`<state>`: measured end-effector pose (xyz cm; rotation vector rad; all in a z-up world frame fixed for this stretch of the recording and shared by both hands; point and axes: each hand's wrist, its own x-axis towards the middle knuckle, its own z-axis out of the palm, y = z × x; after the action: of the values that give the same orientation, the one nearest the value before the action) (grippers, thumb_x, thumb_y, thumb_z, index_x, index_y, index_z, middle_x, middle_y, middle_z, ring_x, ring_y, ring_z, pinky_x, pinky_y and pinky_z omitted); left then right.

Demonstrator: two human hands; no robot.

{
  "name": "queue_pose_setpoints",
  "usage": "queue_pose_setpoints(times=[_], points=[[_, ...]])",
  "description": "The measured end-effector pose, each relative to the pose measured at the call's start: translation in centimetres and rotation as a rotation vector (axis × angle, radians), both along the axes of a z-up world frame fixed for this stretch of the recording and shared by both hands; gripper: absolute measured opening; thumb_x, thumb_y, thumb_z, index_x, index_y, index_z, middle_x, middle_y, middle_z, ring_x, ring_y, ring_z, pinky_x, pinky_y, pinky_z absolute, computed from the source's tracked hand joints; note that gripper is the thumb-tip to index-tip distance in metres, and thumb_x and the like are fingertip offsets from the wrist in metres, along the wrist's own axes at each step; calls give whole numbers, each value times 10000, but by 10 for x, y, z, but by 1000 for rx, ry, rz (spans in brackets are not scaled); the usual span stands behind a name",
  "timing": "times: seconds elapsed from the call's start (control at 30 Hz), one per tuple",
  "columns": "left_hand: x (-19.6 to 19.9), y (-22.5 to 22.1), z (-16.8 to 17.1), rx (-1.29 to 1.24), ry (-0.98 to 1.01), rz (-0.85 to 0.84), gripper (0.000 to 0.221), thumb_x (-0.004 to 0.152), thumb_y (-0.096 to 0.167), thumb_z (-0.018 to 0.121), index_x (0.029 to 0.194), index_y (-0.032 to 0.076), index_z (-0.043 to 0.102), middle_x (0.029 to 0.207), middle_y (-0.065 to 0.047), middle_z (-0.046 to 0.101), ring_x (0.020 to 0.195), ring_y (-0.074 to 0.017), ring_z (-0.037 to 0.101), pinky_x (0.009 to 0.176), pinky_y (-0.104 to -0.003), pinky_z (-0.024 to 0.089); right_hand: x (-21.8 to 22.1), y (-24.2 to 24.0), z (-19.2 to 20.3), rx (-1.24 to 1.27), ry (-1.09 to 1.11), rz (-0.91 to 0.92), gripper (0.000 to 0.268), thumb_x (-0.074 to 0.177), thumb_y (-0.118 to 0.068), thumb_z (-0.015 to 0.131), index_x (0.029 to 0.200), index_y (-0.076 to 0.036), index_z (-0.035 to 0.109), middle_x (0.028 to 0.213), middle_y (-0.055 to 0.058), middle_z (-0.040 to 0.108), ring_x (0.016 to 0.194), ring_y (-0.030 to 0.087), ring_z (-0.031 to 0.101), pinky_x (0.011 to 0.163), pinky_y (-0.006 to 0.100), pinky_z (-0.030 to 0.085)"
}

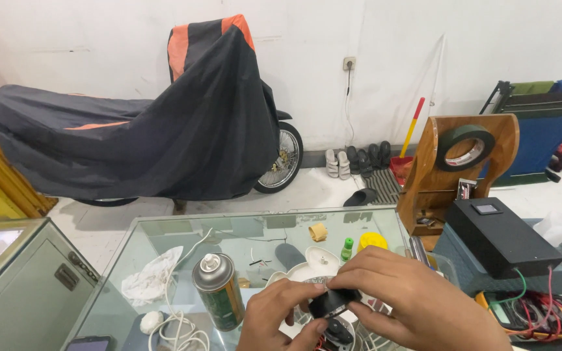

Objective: Repairing an electric fan by disassembling the housing and insulating internal wires with electrical tape.

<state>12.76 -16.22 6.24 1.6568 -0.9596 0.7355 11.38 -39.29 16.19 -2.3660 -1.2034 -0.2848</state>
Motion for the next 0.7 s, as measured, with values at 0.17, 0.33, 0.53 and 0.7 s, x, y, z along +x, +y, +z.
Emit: queue_pose_setpoints(times=[0.17, 0.33, 0.53, 0.7], points=[[0, -3, -2, -7, 12, -57, 254, 901, 197, 750, 1133, 130, 670, 944, -47, 745, 698, -166, 616, 529, -260, 505, -1, -1, -5, -13, -55, 0, 289, 979, -239, 654, 1237, -118, 702, 1120, 56, 740, 1045, 237, 672, 840, 404, 553], [-1, -3, -3, 6, 51, -109, 234, 851, 87, 769, 1037, 85, 627, 923, -90, 706, 672, -179, 622, 540, -245, 580, 3, 3, -9, -17, -35, 37, 296, 986, -254, 639, 1244, -115, 684, 1114, 65, 725, 1029, 237, 667, 852, 387, 549], [-3, 0, -3, 7, 60, -132, 195, 858, 59, 740, 987, 67, 594, 830, -100, 676, 593, -180, 662, 560, -264, 594, 4, 3, -17, -87, -5, -10, 277, 969, -243, 661, 1221, -136, 702, 1114, 45, 729, 1030, 226, 671, 847, 401, 544], [-4, 0, -5, 8, 88, -92, 201, 825, 79, 748, 988, 82, 629, 830, -76, 695, 607, -174, 715, 582, -270, 587, 5, 1, -19, -94, -8, -1, 285, 983, -258, 641, 1235, -135, 696, 1116, 42, 729, 1031, 224, 663, 861, 395, 544]])
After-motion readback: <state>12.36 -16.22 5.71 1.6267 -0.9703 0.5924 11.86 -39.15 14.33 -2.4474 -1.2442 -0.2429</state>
